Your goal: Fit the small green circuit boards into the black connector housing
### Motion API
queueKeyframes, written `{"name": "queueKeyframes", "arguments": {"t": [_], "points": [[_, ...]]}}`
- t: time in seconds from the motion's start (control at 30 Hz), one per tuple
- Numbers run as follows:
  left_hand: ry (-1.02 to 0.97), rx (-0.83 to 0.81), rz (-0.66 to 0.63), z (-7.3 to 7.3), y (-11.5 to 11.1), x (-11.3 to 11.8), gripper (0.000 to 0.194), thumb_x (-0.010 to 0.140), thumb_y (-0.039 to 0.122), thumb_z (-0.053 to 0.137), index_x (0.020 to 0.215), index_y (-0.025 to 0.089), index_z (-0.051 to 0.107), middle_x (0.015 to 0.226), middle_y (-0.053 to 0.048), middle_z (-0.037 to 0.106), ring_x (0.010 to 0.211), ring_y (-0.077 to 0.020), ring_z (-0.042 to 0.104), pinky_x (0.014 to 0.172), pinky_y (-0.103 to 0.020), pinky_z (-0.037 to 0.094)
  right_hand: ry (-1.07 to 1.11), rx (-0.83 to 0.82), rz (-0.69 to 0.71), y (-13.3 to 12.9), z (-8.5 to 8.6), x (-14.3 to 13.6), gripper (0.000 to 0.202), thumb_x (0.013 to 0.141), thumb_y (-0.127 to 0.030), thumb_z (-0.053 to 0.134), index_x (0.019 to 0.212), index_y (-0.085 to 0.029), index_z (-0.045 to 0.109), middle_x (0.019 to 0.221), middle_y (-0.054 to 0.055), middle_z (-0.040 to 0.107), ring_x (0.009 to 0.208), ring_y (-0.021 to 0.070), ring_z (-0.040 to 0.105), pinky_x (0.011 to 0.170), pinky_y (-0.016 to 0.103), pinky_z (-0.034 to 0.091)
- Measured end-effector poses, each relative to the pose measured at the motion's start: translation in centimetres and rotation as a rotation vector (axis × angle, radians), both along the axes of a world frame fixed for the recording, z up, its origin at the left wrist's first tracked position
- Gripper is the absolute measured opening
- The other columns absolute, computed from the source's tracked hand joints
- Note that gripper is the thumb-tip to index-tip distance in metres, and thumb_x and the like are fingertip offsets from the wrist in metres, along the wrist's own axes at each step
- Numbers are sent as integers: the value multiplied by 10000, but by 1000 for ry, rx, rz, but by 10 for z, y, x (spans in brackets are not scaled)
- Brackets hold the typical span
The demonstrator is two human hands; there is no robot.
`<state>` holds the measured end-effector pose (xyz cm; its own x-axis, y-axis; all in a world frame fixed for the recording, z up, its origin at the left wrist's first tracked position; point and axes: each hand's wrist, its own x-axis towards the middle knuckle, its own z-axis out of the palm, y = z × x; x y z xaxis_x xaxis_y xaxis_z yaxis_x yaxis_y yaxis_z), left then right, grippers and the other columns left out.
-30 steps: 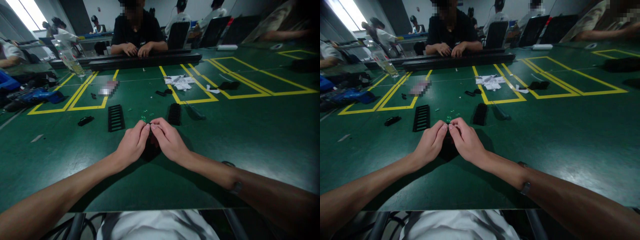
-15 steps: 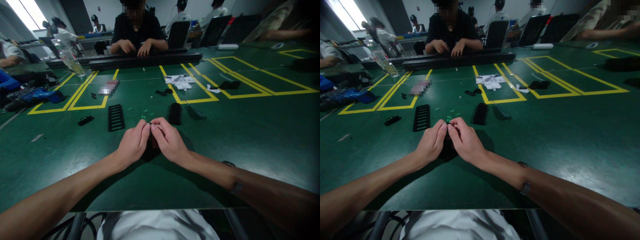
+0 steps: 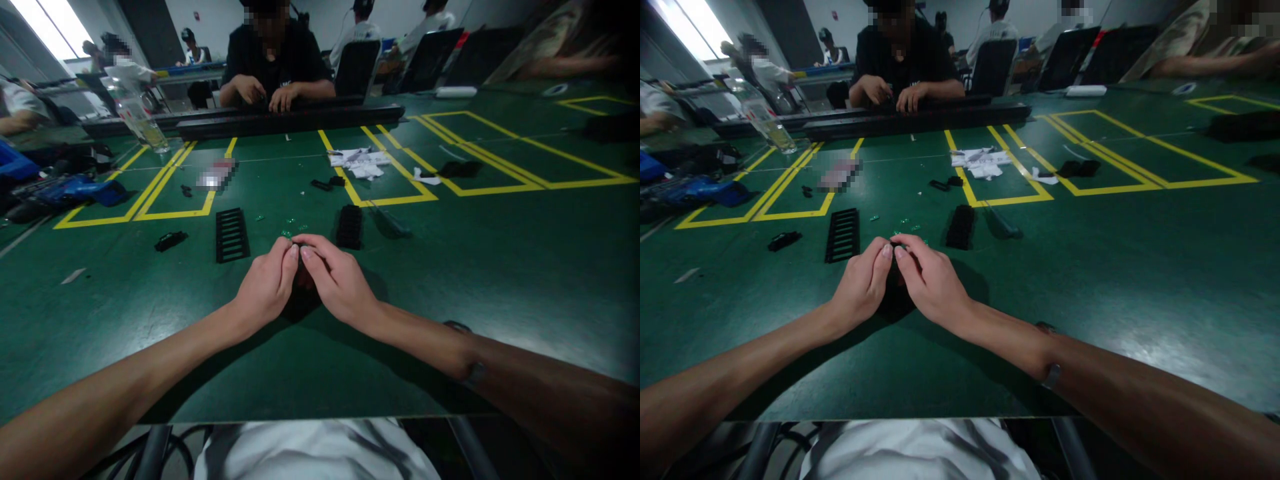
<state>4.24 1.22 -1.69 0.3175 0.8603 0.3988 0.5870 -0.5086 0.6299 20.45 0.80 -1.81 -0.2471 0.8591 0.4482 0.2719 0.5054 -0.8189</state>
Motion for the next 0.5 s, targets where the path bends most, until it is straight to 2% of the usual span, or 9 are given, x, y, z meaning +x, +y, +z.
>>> {"name": "queueKeyframes", "arguments": {"t": [0.2,0.5], "points": [[-42,-3,6,-1,-1,2,286,1076,331,330,903,177,498,689,32,499,575,-88,447,572,-253,318,15,13,4,2,1,-1,280,1044,-295,470,1228,-195,655,1070,59,712,938,184,676,830,312,525],[-74,-72,10,-1,-2,2,294,1080,344,317,937,173,509,704,29,512,588,-92,465,582,-249,332,8,-123,64,4,-1,0,330,1064,-346,410,1286,-214,615,904,37,698,752,171,668,661,289,521]]}}
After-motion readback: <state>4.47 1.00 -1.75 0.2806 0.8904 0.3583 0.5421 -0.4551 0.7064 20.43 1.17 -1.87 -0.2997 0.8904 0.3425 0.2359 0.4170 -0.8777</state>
